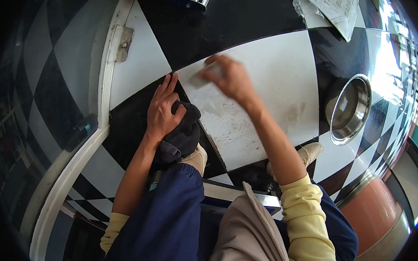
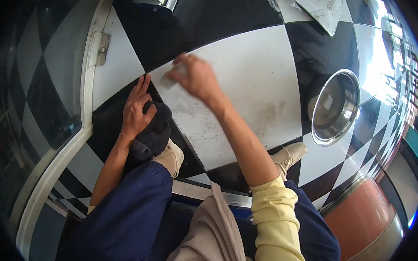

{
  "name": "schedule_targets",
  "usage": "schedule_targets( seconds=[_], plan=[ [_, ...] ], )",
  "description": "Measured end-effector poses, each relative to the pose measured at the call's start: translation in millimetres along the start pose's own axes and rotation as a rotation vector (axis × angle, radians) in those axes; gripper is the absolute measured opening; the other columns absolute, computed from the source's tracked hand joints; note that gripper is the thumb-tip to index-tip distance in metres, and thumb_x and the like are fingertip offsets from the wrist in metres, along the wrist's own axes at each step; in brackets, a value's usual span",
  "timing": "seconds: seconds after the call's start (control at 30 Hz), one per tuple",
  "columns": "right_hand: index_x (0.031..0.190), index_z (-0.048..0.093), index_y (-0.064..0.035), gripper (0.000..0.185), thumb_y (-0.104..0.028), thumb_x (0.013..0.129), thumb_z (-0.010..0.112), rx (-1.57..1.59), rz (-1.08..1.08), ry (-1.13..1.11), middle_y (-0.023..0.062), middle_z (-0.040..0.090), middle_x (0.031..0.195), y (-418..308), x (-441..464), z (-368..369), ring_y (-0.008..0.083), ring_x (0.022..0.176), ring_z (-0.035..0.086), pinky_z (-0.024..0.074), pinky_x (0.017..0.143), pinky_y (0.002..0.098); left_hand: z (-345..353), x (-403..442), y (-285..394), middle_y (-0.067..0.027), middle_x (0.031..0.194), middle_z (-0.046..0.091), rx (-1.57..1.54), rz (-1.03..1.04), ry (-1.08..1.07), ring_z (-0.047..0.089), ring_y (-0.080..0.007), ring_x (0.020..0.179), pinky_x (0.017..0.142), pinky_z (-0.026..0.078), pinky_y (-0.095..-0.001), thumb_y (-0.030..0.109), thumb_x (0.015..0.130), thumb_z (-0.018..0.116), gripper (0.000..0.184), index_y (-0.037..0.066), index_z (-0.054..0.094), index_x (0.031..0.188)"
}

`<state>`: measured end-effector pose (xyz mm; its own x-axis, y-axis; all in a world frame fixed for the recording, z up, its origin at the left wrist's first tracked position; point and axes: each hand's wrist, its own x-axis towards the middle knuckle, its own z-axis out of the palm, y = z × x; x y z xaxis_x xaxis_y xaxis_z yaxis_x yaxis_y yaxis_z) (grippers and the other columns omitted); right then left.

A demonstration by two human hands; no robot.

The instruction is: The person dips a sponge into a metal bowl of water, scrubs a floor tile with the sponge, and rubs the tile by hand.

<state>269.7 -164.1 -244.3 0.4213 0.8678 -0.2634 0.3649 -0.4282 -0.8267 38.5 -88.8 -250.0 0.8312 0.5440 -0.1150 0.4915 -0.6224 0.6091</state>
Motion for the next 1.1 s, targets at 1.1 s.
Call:
schedule_targets(
  seconds=[1.1],
  plan=[
    [0.098,0.068,-0.0078,0.036,-0.038,0.079,0.075,0.036,0.038,-0.007,0.0189,0.067,0.097,-14.5,19.0,25.3,0.0391,0.092,0.065,0.0514,0.082,0.0461,-2.1,-9.4,6.8,-0.0156,0.131,0.058,0.06,-0.052,0.144,0.049,-0.0361,0.127,0.104,0.041,-0.0448,0.011,0.075,0.061,0.013,-0.001,0.058,0.075]
  ],
)
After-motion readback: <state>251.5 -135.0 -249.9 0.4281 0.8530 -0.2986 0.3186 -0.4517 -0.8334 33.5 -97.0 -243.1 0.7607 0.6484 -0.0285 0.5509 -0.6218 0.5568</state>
